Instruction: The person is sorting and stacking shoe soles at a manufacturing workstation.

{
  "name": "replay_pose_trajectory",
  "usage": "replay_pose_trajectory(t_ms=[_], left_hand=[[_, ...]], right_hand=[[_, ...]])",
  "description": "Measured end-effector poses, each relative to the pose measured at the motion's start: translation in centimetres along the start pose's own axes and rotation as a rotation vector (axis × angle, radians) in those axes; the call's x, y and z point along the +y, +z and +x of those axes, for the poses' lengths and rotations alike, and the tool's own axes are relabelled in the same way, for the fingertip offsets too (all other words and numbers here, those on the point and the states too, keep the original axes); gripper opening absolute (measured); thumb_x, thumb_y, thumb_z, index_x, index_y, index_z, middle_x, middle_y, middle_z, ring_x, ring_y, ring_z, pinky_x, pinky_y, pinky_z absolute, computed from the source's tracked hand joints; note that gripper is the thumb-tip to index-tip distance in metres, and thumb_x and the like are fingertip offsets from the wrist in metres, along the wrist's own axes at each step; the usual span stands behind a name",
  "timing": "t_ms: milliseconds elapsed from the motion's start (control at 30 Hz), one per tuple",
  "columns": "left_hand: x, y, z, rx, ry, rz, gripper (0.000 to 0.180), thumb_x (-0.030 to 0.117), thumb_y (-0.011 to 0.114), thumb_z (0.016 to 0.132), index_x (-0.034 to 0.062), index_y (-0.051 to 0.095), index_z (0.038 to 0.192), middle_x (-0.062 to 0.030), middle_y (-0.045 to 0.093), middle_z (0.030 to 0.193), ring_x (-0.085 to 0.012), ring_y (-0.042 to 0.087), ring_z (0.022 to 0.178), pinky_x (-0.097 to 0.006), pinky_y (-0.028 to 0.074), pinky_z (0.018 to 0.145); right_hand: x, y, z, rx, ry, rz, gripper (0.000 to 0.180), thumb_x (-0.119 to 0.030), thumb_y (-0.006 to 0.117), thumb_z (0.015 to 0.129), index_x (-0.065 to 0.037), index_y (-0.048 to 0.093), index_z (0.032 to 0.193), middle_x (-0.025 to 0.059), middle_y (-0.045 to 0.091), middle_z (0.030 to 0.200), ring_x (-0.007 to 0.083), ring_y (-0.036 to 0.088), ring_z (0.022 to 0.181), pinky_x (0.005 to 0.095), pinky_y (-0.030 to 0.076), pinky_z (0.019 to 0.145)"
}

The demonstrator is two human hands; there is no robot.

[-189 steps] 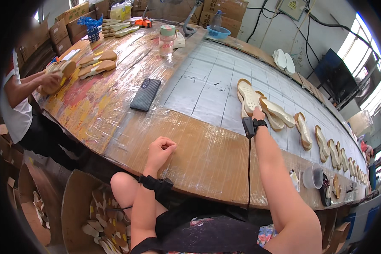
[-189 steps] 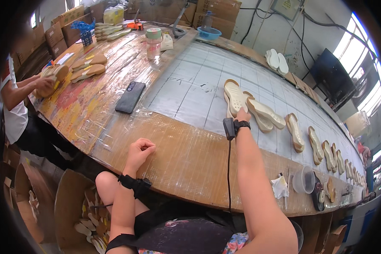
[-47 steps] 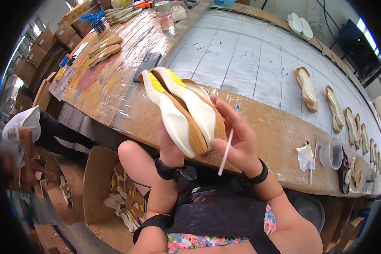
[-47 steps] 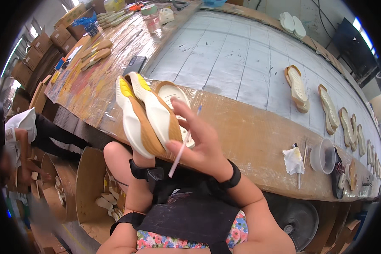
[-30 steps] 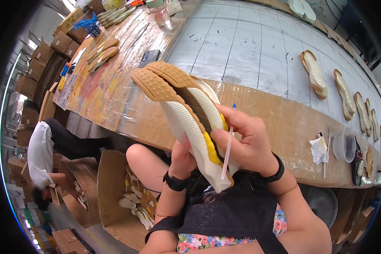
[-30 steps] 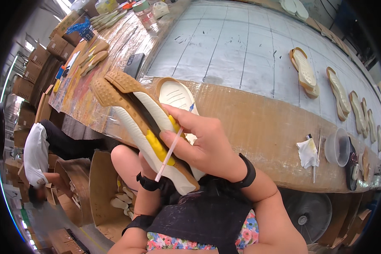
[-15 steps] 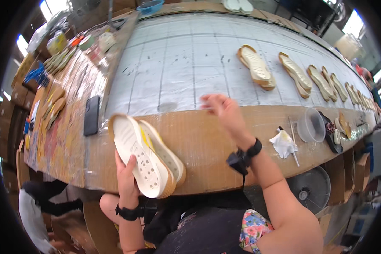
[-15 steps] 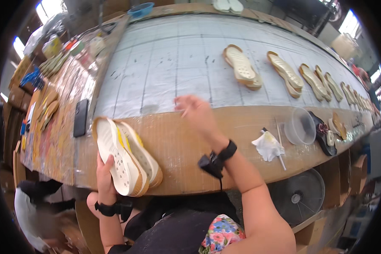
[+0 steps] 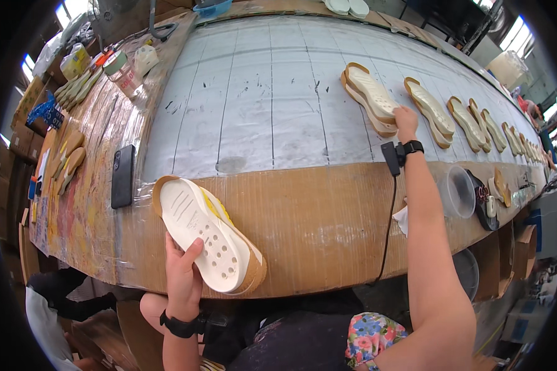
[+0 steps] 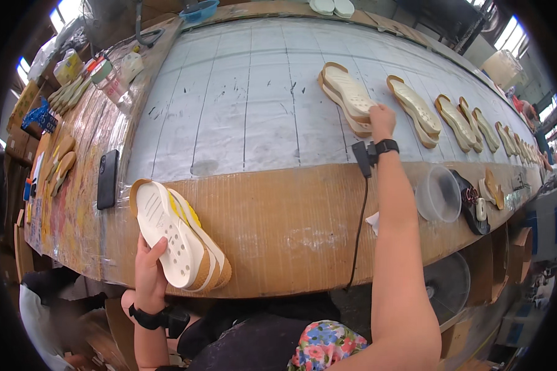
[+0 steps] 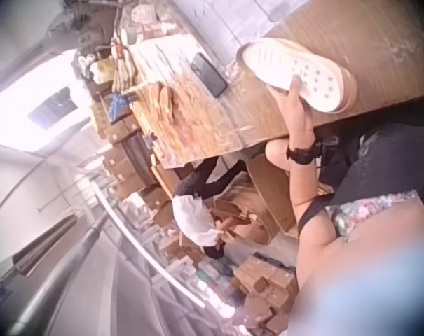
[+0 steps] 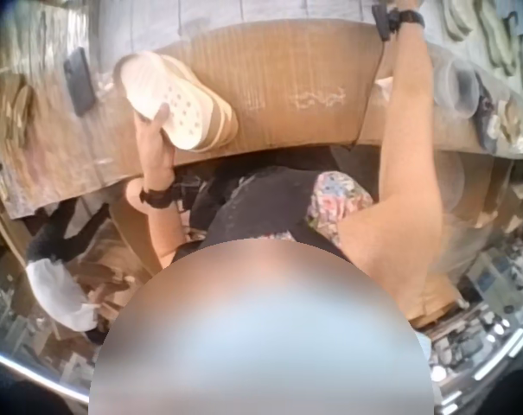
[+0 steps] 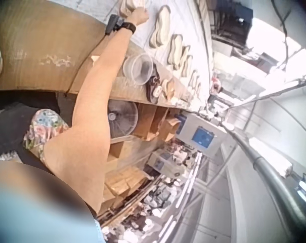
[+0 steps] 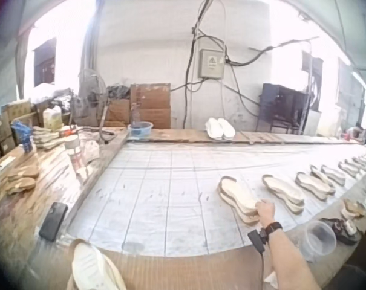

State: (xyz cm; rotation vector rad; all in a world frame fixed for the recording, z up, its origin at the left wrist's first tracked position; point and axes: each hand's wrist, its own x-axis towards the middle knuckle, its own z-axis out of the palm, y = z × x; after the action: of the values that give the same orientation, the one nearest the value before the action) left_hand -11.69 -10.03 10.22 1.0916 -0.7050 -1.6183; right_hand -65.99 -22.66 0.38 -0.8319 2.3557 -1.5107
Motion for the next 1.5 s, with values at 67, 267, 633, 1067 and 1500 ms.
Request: replay_pose_trajectory(t_ms=[67,267,633,1067,1500], left_hand=[[0.4,-0.1,-0.6,-0.046,-0.021,0.022,0.059,-0.004,0.051,0.078,0.0031,0.022,0.129,-0.0103,0.043,0.118,-0.0189,0.045,0.107,-0.032,0.038,0.092],[0.6,-0.9,-2.5,0.030,0.044,0.144,0.062,-0.002,0.048,0.080,-0.0012,0.016,0.133,-0.0142,0.025,0.133,-0.0218,0.026,0.124,-0.032,0.025,0.101],[3.2,1.2,-6.8,0.108,0.489,0.248,0.055,0.002,0.047,0.082,0.0008,0.023,0.131,-0.0132,0.028,0.132,-0.0221,0.029,0.122,-0.036,0.029,0.098],[4.6,5.4,-8.6,-0.003,0.481,-0.535,0.052,0.038,0.040,0.089,0.0023,0.034,0.126,-0.0133,0.045,0.122,-0.0264,0.047,0.110,-0.039,0.038,0.093],[3.3,2.4,-9.9,-0.081,0.418,-0.728,0.042,0.025,0.038,0.091,0.0018,0.033,0.126,-0.0138,0.044,0.123,-0.0267,0.046,0.111,-0.041,0.037,0.095]], right_hand=[[0.8,-1.0,1.1,0.116,-0.158,-0.001,0.031,-0.020,0.054,0.069,-0.002,0.064,0.092,0.0148,0.065,0.081,0.0229,0.063,0.076,0.0307,0.046,0.068],[2.4,0.6,0.5,-0.022,0.050,0.244,0.034,-0.019,0.055,0.075,0.000,0.060,0.102,0.0082,0.063,0.090,0.0151,0.057,0.082,0.0272,0.043,0.072],[-11.4,1.2,-13.6,-0.888,0.762,1.030,0.023,-0.008,0.045,0.083,0.000,0.048,0.104,0.0114,0.047,0.100,0.0269,0.047,0.094,0.0438,0.042,0.073],[-25.4,-3.8,-36.6,-0.832,-1.009,0.474,0.053,-0.015,0.067,0.074,0.002,0.044,0.119,0.0149,0.049,0.119,0.0190,0.051,0.103,0.0288,0.041,0.086],[-25.5,-2.9,-42.2,-0.901,-0.408,1.175,0.052,-0.005,0.057,0.081,0.003,0.033,0.126,0.0120,0.044,0.123,0.0173,0.044,0.111,0.0286,0.035,0.094]])
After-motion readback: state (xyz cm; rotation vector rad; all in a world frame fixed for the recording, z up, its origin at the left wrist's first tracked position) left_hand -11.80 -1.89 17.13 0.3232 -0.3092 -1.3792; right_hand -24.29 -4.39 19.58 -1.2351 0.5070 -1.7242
